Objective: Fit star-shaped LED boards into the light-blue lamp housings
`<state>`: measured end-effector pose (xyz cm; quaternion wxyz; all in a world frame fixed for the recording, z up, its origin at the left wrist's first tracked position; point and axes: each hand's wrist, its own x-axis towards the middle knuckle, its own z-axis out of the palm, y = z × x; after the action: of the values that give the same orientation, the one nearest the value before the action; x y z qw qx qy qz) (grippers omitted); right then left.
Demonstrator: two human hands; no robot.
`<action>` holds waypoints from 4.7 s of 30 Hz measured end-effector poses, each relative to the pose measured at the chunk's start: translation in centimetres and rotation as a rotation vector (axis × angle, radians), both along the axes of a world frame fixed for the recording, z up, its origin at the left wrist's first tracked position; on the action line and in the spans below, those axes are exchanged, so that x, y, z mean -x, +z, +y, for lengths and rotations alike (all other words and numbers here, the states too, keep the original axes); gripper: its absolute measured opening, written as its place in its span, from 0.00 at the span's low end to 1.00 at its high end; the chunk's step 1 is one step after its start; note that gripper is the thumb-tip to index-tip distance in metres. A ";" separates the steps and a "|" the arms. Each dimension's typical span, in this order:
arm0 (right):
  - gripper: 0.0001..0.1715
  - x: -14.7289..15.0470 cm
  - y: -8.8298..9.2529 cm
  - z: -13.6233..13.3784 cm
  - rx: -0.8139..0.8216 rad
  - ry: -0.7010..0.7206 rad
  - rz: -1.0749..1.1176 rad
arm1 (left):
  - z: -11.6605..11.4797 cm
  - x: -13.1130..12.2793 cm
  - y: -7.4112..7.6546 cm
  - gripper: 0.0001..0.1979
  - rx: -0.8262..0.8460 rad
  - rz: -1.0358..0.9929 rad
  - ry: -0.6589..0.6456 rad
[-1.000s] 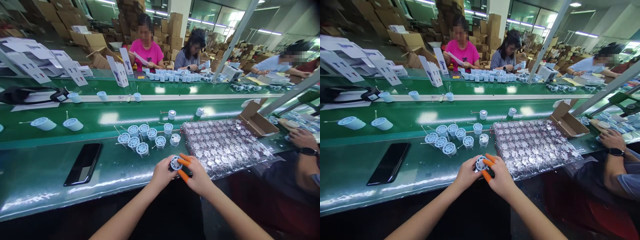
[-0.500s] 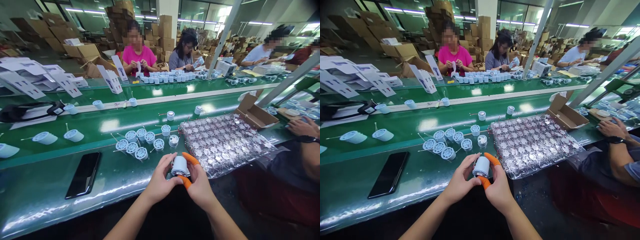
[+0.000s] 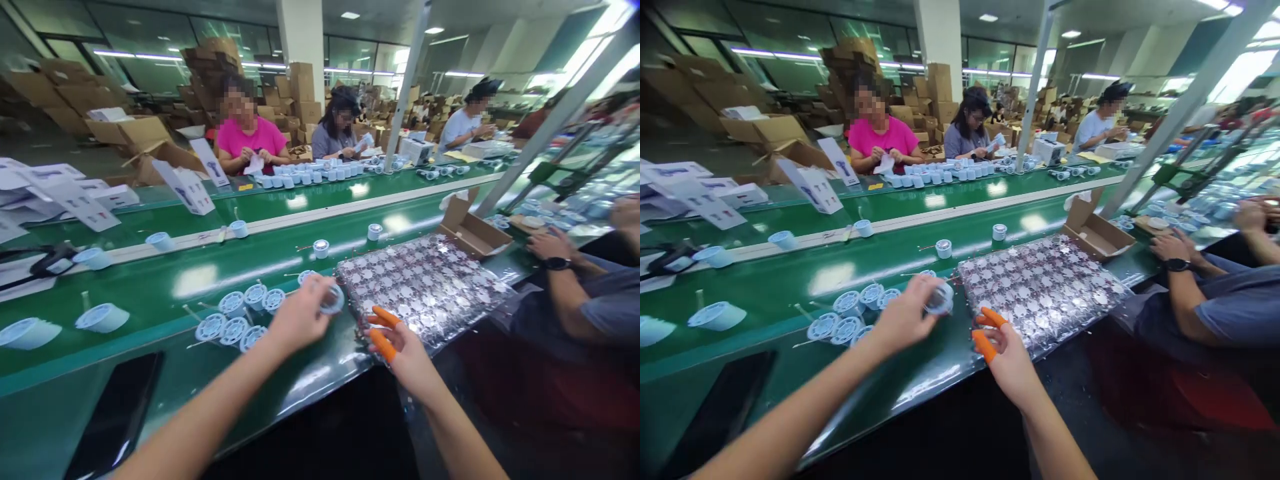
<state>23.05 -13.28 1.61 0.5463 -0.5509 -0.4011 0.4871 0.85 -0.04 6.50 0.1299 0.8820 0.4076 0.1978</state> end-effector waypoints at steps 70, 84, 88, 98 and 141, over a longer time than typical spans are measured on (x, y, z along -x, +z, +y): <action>0.24 -6.1 -0.6 3.2 0.016 0.166 -1.113 | -9.8 6.4 -11.7 0.12 0.085 -0.479 0.348; 0.16 -6.2 2.4 5.4 -0.043 0.366 -1.422 | -10.0 7.1 -10.7 0.12 0.041 -0.300 0.363; 0.15 -6.2 3.7 5.6 -0.309 0.074 -1.275 | -11.3 6.5 -7.8 0.16 -0.144 -0.413 0.222; 0.24 1.9 6.9 2.8 -0.525 0.366 -0.674 | -9.7 0.7 -1.1 0.31 0.195 -0.805 -0.021; 0.19 9.3 -3.7 0.3 -0.290 0.213 -0.614 | -12.1 4.7 -10.8 0.31 0.408 -0.422 0.276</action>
<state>13.72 -12.96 -2.09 0.4189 -0.5433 -0.6669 0.2909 -3.88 -12.12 -4.26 0.3575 0.7137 0.5185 0.3065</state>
